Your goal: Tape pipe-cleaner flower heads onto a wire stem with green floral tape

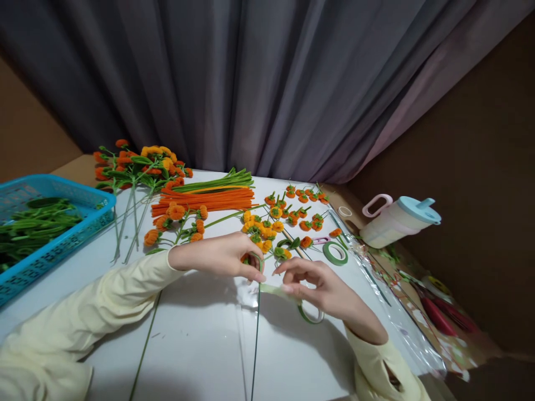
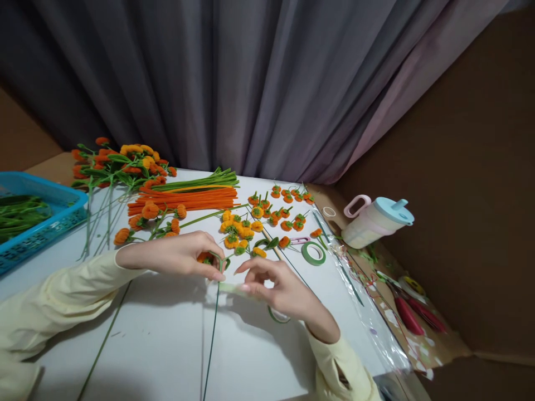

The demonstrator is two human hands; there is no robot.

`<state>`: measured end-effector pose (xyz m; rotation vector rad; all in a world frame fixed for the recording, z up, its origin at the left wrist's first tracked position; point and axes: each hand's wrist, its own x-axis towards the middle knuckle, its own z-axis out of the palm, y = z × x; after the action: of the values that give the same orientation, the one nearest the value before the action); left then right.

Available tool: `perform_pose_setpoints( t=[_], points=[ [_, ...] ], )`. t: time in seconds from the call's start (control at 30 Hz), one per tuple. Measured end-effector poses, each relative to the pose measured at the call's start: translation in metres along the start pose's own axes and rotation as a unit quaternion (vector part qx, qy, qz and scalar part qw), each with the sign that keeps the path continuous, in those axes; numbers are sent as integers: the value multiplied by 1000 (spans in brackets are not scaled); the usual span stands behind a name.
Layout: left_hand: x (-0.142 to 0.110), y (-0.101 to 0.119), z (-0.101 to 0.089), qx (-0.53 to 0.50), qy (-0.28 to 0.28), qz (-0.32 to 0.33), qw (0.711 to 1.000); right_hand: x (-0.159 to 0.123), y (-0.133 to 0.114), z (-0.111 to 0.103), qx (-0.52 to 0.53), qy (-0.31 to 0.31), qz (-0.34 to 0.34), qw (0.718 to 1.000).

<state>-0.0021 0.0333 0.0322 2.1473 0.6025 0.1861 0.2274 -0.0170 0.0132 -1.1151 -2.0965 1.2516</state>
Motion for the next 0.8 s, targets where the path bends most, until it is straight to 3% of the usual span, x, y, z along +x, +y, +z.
perform_pose_setpoints(
  t=[0.13, 0.3, 0.43, 0.57, 0.67, 0.8],
  points=[
    [-1, 3, -1, -12, -2, -9, 1000, 5, 15, -26, -233, 64, -30, 970],
    [-2, 10, -4, -2, -17, -39, 999, 25, 45, -31, -391, 29, -34, 919],
    [-3, 11, -5, 0, -24, -39, 999, 32, 47, -25, -404, 26, -42, 914],
    [-2, 10, -4, 1, -24, -21, 999, 23, 23, -30, -374, 50, -76, 923],
    [-2, 10, -4, 17, -16, -26, 999, 9, 3, -24, -305, 99, -127, 939],
    [-1, 11, -3, 41, -20, -34, 998, -3, -5, 2, -244, 196, -148, 938]
  ],
)
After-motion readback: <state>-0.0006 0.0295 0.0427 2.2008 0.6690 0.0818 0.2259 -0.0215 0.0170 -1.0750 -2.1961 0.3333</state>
